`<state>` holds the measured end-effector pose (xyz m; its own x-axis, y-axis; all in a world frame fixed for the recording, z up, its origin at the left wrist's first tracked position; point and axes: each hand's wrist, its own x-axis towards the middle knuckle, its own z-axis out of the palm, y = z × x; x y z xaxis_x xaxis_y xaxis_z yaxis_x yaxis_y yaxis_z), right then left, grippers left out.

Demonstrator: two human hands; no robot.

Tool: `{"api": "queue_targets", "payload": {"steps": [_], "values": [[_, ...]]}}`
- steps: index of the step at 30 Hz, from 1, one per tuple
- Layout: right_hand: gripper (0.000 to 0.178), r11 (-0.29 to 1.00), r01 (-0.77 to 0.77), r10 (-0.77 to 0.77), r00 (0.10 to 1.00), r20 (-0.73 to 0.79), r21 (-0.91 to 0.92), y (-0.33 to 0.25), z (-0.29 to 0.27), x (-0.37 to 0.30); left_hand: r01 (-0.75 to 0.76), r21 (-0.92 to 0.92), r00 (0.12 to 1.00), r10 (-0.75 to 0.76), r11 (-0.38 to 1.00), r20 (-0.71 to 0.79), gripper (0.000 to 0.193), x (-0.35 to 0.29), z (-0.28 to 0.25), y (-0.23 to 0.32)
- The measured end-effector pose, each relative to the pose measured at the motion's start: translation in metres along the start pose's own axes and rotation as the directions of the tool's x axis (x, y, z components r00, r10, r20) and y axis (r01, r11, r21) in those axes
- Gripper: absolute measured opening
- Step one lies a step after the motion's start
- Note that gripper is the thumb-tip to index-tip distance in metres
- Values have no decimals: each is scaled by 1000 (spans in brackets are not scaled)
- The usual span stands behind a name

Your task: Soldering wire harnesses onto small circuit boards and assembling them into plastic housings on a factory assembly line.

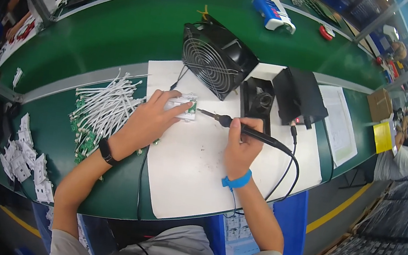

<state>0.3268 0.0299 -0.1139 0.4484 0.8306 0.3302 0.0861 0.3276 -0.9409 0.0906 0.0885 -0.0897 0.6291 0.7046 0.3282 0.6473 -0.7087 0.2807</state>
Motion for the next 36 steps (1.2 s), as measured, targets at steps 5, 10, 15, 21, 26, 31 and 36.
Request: {"api": "queue_targets", "payload": {"steps": [5, 10, 15, 21, 26, 31, 36], "values": [[8, 998, 54, -53, 998, 32, -39, -6, 6, 2, -2, -55, 1000, 3, 998, 22, 50, 2, -3, -1], [13, 999, -35, 35, 997, 66, 11, -4, 2, 3, -20, -6, 1000, 20, 1000, 23, 46, 5, -6, 3], [15, 999, -48, 47, 996, 75, 8, -8, 3, 3, -18, 1, 999, 18, 1000, 28, 46, 6, -8, 6], [15, 999, -29, 31, 998, 63, -20, -6, 5, 4, -28, 27, 999, 27, 999, 27, 48, 6, -8, 6], [16, 999, -34, 36, 998, 43, -39, -3, 2, 5, -57, 70, 998, 56, 996, 26, 55, 5, -12, 11], [15, 997, -9, 10, 1000, -12, 74, -10, 7, 3, -23, -51, 997, 26, 998, 73, 55, 4, -12, 5], [15, 998, 56, -56, 997, -52, 0, -10, 2, 0, -32, -71, 999, 35, 997, 37, 45, 9, -15, 6]]}}
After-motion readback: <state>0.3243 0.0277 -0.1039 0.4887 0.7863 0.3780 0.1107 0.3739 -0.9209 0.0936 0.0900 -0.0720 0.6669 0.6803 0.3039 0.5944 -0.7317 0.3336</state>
